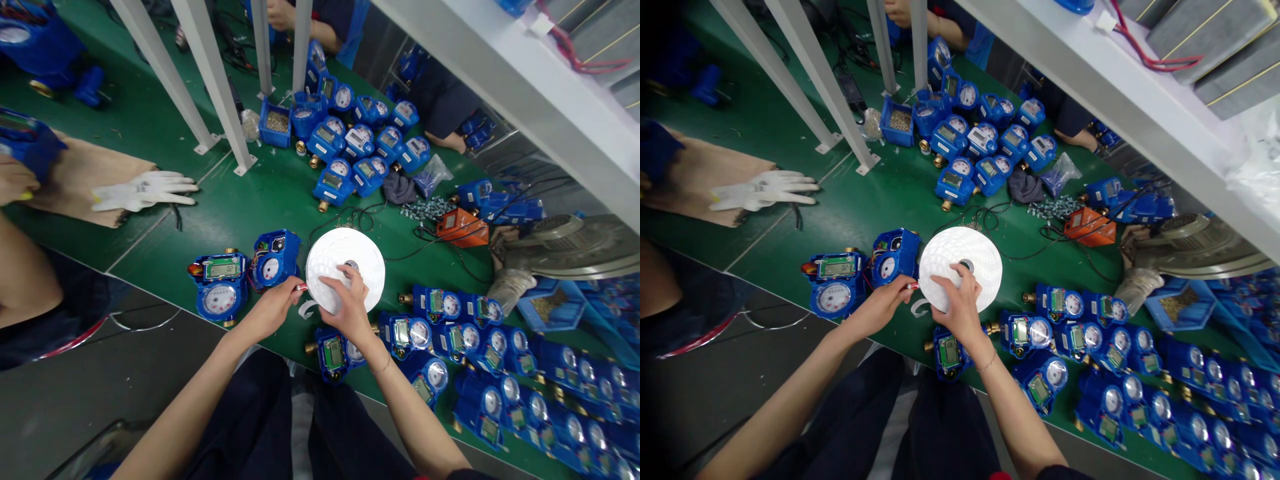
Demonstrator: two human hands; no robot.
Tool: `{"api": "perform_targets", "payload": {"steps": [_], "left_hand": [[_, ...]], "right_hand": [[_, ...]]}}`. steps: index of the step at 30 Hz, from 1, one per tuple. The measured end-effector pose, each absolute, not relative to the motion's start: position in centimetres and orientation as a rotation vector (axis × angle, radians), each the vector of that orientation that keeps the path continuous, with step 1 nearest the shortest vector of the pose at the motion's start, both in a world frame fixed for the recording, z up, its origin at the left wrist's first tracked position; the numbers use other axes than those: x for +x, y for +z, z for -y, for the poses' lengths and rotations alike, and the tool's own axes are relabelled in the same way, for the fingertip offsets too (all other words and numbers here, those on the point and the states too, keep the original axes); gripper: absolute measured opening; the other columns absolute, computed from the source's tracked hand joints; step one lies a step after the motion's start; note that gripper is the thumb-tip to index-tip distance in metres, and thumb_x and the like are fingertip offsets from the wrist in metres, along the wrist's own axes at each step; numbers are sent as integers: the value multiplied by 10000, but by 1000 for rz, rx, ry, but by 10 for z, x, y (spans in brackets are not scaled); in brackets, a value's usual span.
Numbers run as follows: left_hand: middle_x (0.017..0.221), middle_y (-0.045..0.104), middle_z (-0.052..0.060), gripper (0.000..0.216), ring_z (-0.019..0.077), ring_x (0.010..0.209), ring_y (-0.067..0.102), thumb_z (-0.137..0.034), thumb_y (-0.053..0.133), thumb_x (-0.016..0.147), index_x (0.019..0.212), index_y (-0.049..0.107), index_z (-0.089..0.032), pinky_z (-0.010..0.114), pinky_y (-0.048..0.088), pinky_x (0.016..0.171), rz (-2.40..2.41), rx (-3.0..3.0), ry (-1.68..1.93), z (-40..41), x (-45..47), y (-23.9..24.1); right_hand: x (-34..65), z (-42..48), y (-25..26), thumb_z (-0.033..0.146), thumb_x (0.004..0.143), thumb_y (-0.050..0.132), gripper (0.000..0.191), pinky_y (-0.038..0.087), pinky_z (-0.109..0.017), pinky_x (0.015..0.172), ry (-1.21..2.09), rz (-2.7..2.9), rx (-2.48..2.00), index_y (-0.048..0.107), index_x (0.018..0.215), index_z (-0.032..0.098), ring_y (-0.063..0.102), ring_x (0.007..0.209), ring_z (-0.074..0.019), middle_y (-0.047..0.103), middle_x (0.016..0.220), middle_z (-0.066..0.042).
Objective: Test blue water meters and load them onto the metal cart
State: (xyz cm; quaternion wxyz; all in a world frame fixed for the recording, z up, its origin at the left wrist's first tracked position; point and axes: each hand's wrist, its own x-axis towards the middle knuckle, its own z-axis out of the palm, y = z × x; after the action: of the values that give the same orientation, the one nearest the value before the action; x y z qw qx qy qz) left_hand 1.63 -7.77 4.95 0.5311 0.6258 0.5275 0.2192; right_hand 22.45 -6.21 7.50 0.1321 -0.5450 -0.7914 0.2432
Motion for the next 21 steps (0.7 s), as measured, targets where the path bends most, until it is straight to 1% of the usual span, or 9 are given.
{"api": "perform_targets", "payload": {"steps": [6, 10, 12, 14, 16, 17, 19, 21], "left_hand": [[692, 481, -8, 232, 171, 626, 506, -303, 290, 969, 1003, 481, -175, 283, 360, 616, -1310, 1600, 508, 76, 24, 45], [634, 468, -27, 257, 166, 580, 504, -338, 298, 977, 1027, 491, -175, 278, 375, 594, -1387, 1485, 595, 81, 34, 40], [666, 505, -12, 274, 177, 629, 534, -347, 297, 981, 1060, 494, -174, 291, 410, 631, -1432, 1474, 651, 83, 38, 38], [807, 570, 47, 293, 212, 787, 567, -331, 290, 984, 1085, 513, -171, 334, 439, 733, -1503, 1597, 676, 85, 40, 36], [946, 576, 98, 305, 256, 926, 548, -322, 301, 981, 1063, 553, -171, 393, 432, 829, -1582, 1783, 631, 85, 40, 36], [967, 572, 108, 309, 268, 944, 542, -327, 311, 979, 1034, 570, -169, 412, 428, 848, -1607, 1849, 593, 85, 39, 37], [943, 581, 106, 311, 264, 917, 556, -339, 324, 979, 993, 581, -164, 410, 442, 842, -1609, 1875, 564, 85, 38, 37], [945, 607, 100, 302, 248, 913, 580, -341, 327, 982, 1005, 570, -163, 385, 459, 836, -1589, 1818, 649, 86, 38, 36]], "right_hand": [[221, 64, 72, 159, 635, 688, 590, 340, -468, 960, 697, 2273, -1575, 560, 1199, 275, 329, 1281, -319, 327, 1360, -105], [221, 64, 72, 148, 627, 683, 591, 335, -467, 971, 701, 2243, -1575, 562, 1192, 274, 335, 1267, -311, 329, 1351, -96], [221, 64, 72, 154, 627, 687, 582, 331, -470, 985, 691, 2212, -1580, 566, 1184, 274, 341, 1258, -309, 332, 1345, -92], [219, 65, 73, 162, 630, 690, 563, 333, -476, 990, 677, 2171, -1602, 574, 1170, 271, 355, 1242, -309, 339, 1334, -91], [217, 67, 74, 171, 635, 692, 547, 335, -480, 991, 676, 2135, -1628, 579, 1160, 269, 364, 1232, -309, 347, 1325, -90], [216, 67, 74, 175, 636, 694, 544, 336, -480, 991, 680, 2120, -1641, 578, 1160, 268, 366, 1230, -308, 349, 1322, -90], [214, 69, 74, 191, 637, 706, 557, 339, -476, 987, 698, 2100, -1662, 571, 1171, 268, 361, 1234, -310, 350, 1321, -91], [213, 69, 74, 235, 638, 729, 577, 346, -472, 972, 718, 2095, -1676, 562, 1189, 274, 365, 1228, -314, 346, 1327, -92]]}}
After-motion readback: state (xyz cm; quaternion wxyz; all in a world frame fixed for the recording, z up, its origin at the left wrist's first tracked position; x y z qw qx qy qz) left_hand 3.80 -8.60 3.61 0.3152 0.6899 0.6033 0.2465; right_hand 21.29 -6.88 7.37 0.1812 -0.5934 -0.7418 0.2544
